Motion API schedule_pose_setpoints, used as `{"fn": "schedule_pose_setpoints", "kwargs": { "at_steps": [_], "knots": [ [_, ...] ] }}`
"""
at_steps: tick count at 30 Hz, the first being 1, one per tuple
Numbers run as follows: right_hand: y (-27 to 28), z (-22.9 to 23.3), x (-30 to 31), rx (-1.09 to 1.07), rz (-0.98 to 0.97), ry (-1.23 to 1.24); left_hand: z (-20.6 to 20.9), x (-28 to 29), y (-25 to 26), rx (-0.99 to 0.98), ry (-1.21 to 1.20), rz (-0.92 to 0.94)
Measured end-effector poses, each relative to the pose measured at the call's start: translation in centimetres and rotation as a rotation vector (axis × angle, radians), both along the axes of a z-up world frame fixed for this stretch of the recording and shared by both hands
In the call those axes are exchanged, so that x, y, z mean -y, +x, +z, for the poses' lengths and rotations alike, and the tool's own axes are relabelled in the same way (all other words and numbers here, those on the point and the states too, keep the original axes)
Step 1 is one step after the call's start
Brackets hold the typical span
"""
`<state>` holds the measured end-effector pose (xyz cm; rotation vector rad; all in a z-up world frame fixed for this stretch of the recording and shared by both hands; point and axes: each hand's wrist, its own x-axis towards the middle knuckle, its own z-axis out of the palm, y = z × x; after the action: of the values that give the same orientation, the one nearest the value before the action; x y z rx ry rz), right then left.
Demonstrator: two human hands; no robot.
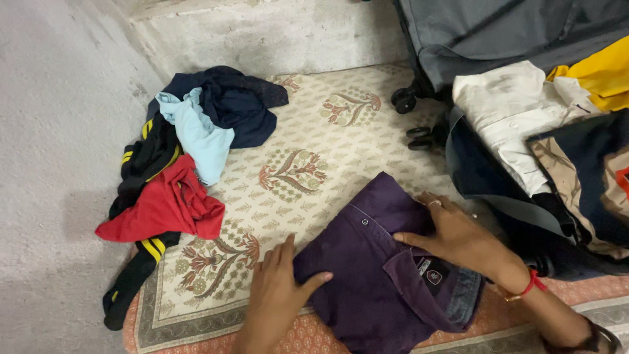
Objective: The person folds a patterned pillowcase and a purple button-down shirt on a bed before placing them into an open suitcase alongside other folded garments.
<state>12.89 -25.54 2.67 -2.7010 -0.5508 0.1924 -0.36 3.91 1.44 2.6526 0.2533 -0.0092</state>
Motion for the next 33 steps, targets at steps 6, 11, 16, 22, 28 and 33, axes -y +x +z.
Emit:
{"fn": "schedule_pose_setpoints", "kwargs": {
  "at_steps": [6, 11, 16, 22, 28, 33],
  "knots": [
    [0.8, 0.5, -0.8, -0.176, -0.071, 0.002, -0.2, -1.1, 1.6, -0.062, -0.303, -0.084],
    [1.3, -0.9, -0.5, -0.232, -0.024, 0.186, -2.5, 0.2, 1.2, 0.189, -0.634, -0.074],
    [0.5, -2.7, 0.2, 0.389, 0.306, 0.384, -5.6, 1.3, -0.2, 0.188, -1.191, 0.028],
    [-2.7, 1.1, 0.3, -0.145, -0.022, 0.255, -6.5, 1.9, -1.5, 0.260, -0.964, -0.247],
    [-4.7, 3.6, 2.5, 0.270, 0.115, 0.374, -2.6, 4.1, -0.6, 0.361, -0.951, -0.004],
    [-5.9, 9.3, 6.9, -0.039, -0.248, 0.046, 2.1, 7.8, 0.1, 0.460, -1.207, -0.030]
  ]
}}
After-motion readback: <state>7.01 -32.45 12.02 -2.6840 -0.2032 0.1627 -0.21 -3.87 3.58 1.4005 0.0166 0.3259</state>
